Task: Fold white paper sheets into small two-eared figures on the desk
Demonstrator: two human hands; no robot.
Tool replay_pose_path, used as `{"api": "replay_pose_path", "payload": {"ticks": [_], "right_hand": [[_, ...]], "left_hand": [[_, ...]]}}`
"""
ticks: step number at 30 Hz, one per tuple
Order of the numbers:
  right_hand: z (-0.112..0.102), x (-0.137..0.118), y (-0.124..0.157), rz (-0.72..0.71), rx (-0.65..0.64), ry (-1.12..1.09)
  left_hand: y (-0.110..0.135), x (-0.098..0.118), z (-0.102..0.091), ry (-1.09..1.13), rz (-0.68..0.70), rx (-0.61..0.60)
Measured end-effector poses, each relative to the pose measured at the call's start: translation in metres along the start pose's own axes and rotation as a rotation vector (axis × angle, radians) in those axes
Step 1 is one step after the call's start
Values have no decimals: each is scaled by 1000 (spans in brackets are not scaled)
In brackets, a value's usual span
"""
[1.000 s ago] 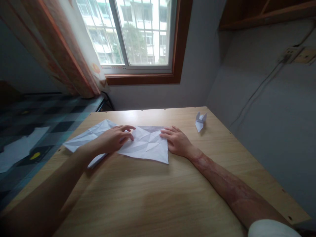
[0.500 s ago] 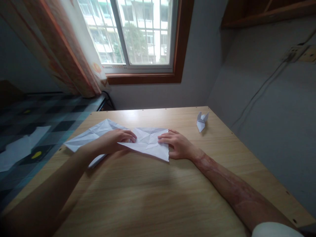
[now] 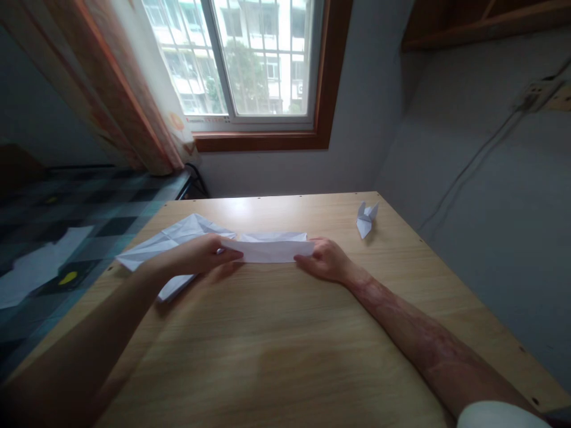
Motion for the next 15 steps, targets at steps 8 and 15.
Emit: {"api": "replay_pose_path", "payload": {"ticks": [8,15], "right_hand": [[9,13,10,276,119,-207],[17,32,11,329,246,-444]], "left_hand": [[-4,4,2,61,-23,-71],[-9,9,18,-107,-307,171]]}}
Point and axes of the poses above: each hand's wrist, its own y-axis away from the middle knuckle, its own z-axis out of the palm, x = y × z, the point moved 1 cm from there along -y, towards the middle knuckle, and after that the axes turned 8 degrees about -z, right-handed, at the moved point
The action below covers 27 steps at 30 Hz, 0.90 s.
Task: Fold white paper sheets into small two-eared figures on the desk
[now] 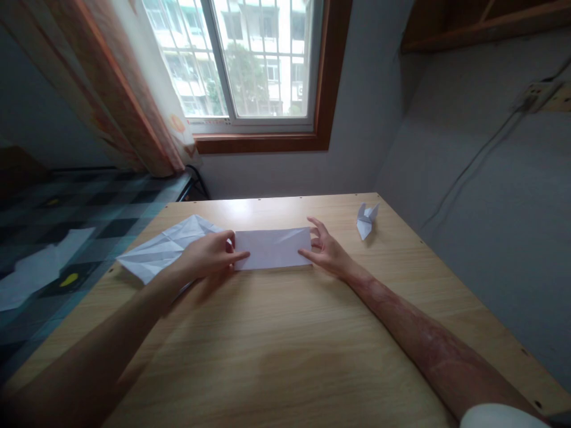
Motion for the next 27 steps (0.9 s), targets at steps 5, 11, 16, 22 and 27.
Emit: {"api": "replay_pose_path", "payload": {"ticks": [5,11,16,22,27], "right_hand": [[-4,-1,-1,-150,20,397],[5,-29,0,-306,-314,688],[11,-32,4,-267,-462,640],[10,-21,6,-182,-461,730],[3,-10,5,-95,-422,813]], "left_hand": [[9,14,11,-220,88,238],[13,22,43,-164,662,89],[15,21,70,-128,631,14],[20,21,78,-158,585,40],[18,19,84,-133,401,127]]}}
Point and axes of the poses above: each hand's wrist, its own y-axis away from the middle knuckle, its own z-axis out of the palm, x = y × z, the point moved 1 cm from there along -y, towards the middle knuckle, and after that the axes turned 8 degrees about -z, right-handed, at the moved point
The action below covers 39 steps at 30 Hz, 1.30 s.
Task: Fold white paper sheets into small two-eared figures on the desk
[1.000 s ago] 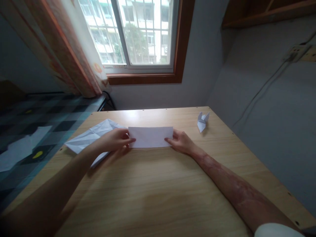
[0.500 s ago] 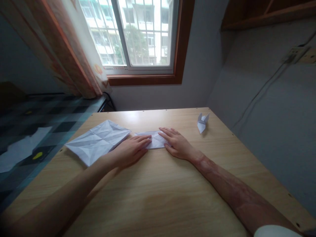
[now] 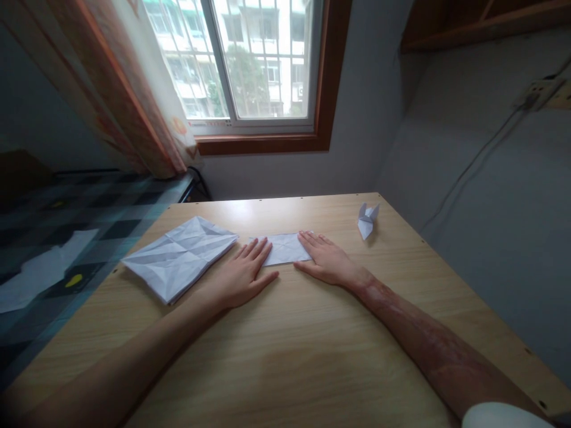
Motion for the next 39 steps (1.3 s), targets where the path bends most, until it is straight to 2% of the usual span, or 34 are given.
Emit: {"api": "replay_pose_path", "payload": {"ticks": [4,8,10,13,15,19,24,31,35,39], "right_hand": [[4,2,1,18,12,17],[6,-4,3,17,21,31],[6,-8,3,16,16,32],[3,-12,3,6,35,26],[0,-15,3,-10,78,16],[-8,-19,1,-57,143,5],[-14,-25,0,-103,169,11],[-11,-20,0,-124,236,-60],[-12,-14,0,-26,361,-182],[-17,-13,1,35,426,-277]], "left_hand": [[-4,-8,4,2,-98,68],[-7,-13,0,-16,-102,74],[-7,-12,-4,-15,-50,49],[-7,-9,-10,44,141,-27],[-8,-7,-13,105,231,-33],[-7,-4,-18,199,258,78],[-5,0,-21,203,304,134],[-4,-1,-20,213,282,154],[-4,-4,-19,241,207,182],[0,-2,-23,332,191,180]]}}
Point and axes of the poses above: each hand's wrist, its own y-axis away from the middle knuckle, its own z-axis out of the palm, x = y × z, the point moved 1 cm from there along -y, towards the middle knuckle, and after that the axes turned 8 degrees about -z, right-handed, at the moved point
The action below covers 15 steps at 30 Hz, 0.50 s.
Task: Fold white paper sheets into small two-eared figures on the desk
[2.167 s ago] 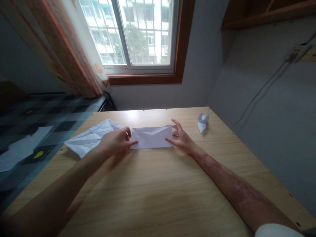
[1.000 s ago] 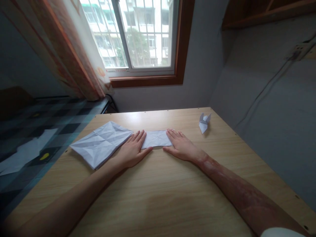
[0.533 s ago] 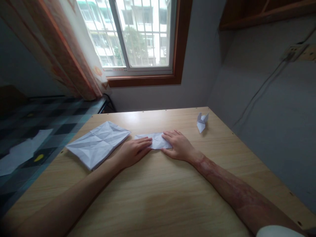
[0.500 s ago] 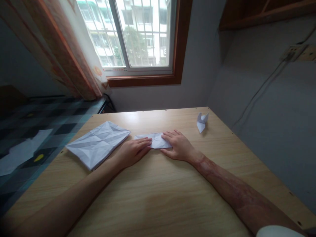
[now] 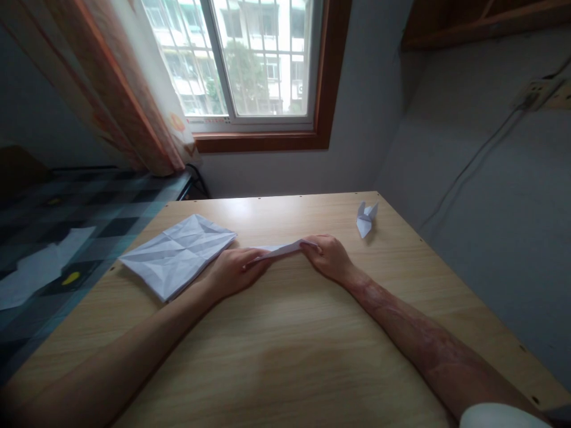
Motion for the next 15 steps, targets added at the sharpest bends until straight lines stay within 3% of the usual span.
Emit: {"api": "replay_pose_path", "payload": {"ticks": [8,12,15], "right_hand": [[0,-3,1,70,85,-183],[6,3,3,230,133,-447],[10,8,3,304,141,-553]], "left_hand": [[-1,-3,0,313,-163,189],[-6,-12,3,596,-308,181],[-8,-16,6,594,-316,169]]}}
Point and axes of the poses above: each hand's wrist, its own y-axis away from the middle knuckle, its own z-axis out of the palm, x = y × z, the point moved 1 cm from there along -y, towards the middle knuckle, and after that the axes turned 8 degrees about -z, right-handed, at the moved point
